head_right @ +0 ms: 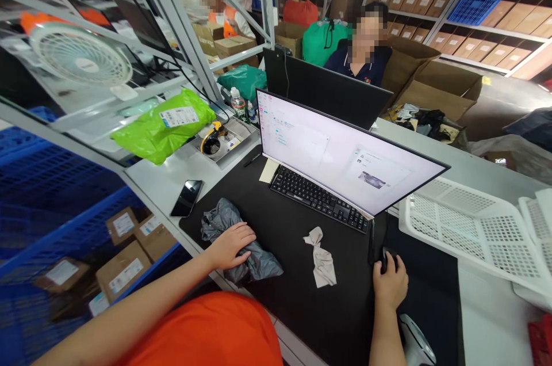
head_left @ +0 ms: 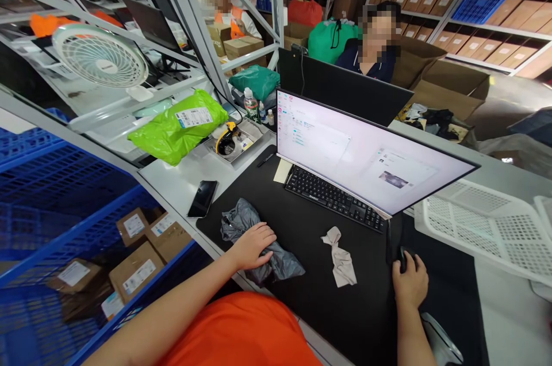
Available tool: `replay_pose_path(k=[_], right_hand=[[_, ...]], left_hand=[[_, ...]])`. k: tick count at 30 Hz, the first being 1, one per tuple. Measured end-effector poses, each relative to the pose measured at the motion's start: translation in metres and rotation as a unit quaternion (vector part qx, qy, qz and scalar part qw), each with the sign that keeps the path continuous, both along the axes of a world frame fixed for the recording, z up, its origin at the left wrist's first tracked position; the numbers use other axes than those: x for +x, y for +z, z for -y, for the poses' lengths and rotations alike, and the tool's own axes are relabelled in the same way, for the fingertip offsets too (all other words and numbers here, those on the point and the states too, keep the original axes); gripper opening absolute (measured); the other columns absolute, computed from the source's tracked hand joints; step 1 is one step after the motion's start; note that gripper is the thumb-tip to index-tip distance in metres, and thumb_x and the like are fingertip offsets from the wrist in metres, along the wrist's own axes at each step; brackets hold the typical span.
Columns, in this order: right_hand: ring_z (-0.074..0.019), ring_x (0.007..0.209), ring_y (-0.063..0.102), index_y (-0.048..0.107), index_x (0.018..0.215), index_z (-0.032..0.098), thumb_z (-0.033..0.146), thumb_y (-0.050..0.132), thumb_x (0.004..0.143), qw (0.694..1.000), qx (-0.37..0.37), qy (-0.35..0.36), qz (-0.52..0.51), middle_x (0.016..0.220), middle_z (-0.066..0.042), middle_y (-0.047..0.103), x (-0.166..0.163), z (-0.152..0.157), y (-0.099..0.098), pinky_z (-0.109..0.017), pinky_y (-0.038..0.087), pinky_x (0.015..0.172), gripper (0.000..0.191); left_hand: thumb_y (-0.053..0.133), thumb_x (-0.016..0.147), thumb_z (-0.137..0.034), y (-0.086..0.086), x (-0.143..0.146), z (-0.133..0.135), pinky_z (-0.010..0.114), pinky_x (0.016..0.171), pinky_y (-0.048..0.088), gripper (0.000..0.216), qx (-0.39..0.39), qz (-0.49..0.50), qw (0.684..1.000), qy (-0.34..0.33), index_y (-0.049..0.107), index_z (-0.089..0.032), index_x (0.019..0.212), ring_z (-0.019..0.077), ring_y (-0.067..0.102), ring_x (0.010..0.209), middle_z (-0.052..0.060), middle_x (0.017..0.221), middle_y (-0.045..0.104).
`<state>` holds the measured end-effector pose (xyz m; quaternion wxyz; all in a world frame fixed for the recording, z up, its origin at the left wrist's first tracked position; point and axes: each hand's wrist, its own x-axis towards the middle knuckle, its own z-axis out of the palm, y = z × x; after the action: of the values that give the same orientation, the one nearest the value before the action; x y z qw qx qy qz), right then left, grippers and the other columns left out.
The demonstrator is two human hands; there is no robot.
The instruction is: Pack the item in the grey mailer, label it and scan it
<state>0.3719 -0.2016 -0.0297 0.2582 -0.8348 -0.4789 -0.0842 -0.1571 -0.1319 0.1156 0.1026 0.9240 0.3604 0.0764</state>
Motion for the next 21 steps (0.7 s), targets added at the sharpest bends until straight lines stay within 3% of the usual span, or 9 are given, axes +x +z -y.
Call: replay_pose_path(k=[21], right_hand=[[-0.0385,0.119,0.057,0.067,0.134,0.011,0.047,0.047,0.095,0.999,0.021,-0.023,-0.032,0.142,-0.024,0.056,0.0023,-0.0016,-0.0043,-0.051,0.047,0.097,0.057]], left_hand=[[0.055,0.090,-0.033,0.0011,0.0000,0.0003,0.050,0.121,0.036,0.036,0.000,0.001,1.000,-0.001,0.062,-0.019,0.122,0.0274,0.063,0.116,0.011,0.121,0.069]])
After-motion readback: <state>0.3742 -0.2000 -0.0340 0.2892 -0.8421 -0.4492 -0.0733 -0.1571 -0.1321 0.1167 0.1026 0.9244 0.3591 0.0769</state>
